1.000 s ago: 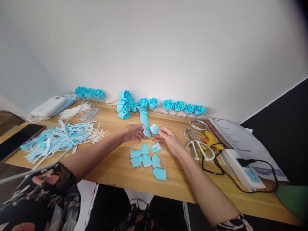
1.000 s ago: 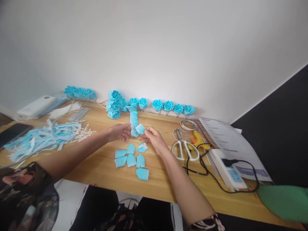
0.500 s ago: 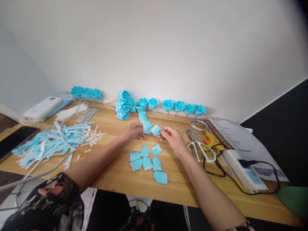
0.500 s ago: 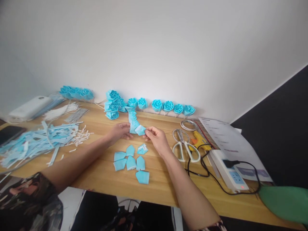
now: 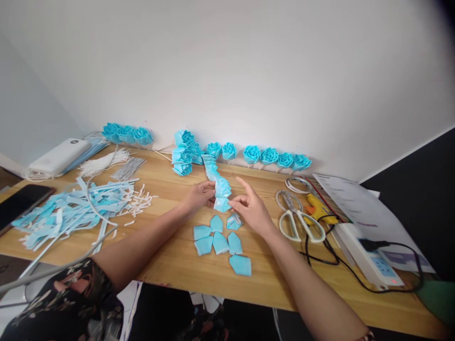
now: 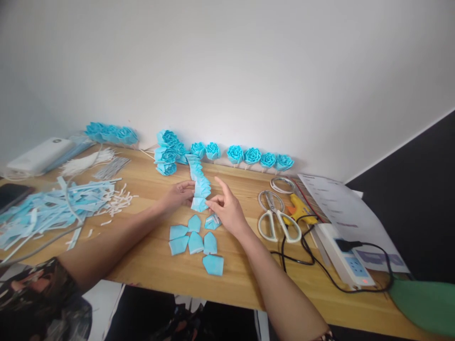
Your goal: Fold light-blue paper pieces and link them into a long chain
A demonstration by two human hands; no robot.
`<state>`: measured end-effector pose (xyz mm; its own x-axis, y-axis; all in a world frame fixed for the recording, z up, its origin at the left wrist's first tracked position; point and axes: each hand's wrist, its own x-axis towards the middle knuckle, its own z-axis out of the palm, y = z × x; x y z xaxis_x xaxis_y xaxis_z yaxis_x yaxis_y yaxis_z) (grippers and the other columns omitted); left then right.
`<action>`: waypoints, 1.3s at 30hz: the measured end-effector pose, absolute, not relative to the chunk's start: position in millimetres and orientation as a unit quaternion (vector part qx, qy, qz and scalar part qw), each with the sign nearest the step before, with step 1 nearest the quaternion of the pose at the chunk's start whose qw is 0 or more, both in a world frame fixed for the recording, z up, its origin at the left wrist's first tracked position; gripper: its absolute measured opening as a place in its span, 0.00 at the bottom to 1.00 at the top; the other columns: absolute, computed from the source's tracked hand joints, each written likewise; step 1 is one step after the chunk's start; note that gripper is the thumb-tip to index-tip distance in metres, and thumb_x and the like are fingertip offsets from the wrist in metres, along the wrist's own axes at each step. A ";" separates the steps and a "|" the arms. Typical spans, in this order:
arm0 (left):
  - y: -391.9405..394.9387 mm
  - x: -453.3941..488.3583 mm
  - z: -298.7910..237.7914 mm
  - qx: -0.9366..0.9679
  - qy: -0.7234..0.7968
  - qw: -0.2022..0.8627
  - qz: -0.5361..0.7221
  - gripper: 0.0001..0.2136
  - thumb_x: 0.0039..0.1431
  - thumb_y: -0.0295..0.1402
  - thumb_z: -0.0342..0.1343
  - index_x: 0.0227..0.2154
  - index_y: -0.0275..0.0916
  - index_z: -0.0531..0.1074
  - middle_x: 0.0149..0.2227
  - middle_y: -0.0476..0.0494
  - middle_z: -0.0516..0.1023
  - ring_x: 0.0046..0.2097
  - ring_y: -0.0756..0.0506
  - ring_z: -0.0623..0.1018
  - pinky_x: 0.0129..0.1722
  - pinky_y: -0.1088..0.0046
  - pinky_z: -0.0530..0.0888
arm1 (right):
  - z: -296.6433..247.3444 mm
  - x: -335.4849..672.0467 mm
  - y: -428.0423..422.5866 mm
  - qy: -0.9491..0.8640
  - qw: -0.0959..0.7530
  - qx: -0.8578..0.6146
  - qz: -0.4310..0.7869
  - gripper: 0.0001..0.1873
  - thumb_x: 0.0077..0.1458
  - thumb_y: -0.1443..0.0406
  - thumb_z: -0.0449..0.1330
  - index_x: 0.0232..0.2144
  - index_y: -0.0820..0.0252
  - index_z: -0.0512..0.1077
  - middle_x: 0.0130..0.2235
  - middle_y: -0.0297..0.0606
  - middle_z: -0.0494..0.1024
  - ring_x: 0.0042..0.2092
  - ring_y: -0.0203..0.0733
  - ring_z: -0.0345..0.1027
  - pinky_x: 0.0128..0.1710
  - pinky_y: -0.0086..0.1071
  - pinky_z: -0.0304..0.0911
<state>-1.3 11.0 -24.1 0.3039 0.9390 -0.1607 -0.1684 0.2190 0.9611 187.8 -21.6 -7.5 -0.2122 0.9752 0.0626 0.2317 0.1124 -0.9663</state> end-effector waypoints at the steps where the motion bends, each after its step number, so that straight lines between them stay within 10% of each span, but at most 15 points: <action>1: 11.0 -1.3 -24.2 0.461 0.416 0.662 0.420 0.18 0.49 0.36 0.62 0.42 0.35 0.70 0.27 0.48 0.77 0.26 0.50 0.76 0.29 0.74 0.74 | -8.2 187.8 -20.5 -0.624 0.408 -0.481 0.462 0.41 0.50 0.63 0.61 0.63 0.52 0.50 0.27 0.29 0.76 0.27 0.37 0.70 0.28 0.29 0.63; 39: 10.5 -1.7 -26.4 0.440 0.369 0.694 0.434 0.19 0.41 0.34 0.68 0.37 0.33 0.72 0.34 0.44 0.77 0.30 0.50 0.76 0.30 0.73 0.75 | -15.2 188.7 -8.4 -0.640 0.402 -0.488 0.436 0.36 0.53 0.60 0.60 0.62 0.54 0.54 0.26 0.29 0.75 0.29 0.38 0.71 0.34 0.33 0.67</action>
